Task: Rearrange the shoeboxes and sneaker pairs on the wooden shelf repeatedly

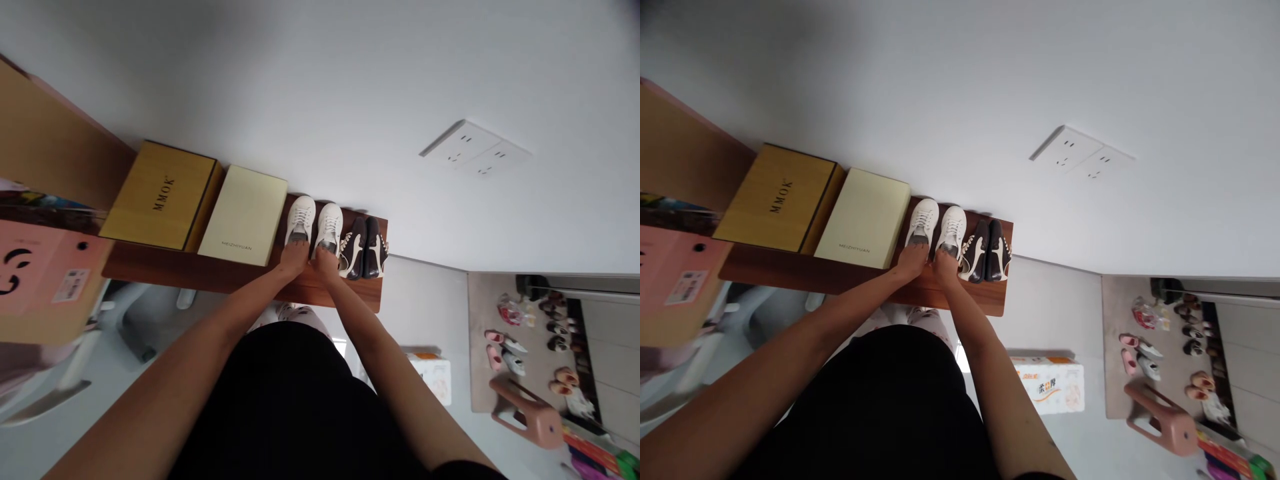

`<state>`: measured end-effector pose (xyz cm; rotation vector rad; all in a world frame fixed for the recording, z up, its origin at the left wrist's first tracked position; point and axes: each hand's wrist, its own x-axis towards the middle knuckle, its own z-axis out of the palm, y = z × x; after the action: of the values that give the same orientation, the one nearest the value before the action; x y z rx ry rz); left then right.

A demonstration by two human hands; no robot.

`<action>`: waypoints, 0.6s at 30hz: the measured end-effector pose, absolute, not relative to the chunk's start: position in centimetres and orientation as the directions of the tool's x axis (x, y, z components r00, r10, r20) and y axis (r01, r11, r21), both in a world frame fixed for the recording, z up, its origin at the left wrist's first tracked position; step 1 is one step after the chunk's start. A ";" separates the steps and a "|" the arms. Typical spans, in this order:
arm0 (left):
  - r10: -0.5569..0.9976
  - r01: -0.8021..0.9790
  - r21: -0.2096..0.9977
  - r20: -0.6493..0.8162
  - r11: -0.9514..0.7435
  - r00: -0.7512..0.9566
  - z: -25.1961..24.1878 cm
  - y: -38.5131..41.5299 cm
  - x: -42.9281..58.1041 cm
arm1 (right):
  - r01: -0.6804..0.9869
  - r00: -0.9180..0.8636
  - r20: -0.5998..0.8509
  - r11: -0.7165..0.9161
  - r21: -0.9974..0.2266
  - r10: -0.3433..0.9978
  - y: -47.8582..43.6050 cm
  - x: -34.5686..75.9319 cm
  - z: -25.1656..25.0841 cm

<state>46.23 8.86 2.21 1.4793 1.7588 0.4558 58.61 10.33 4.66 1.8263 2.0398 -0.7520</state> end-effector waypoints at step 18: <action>0.975 0.750 0.646 -0.223 0.143 0.007 3.1 8.6 46.4 | 0.917 -0.206 -0.277 0.087 -0.388 0.938 8.3 63.4 5.1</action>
<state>46.37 8.59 3.06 1.6560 1.7916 0.4552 63.40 8.30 5.10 2.0056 2.3471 -0.7807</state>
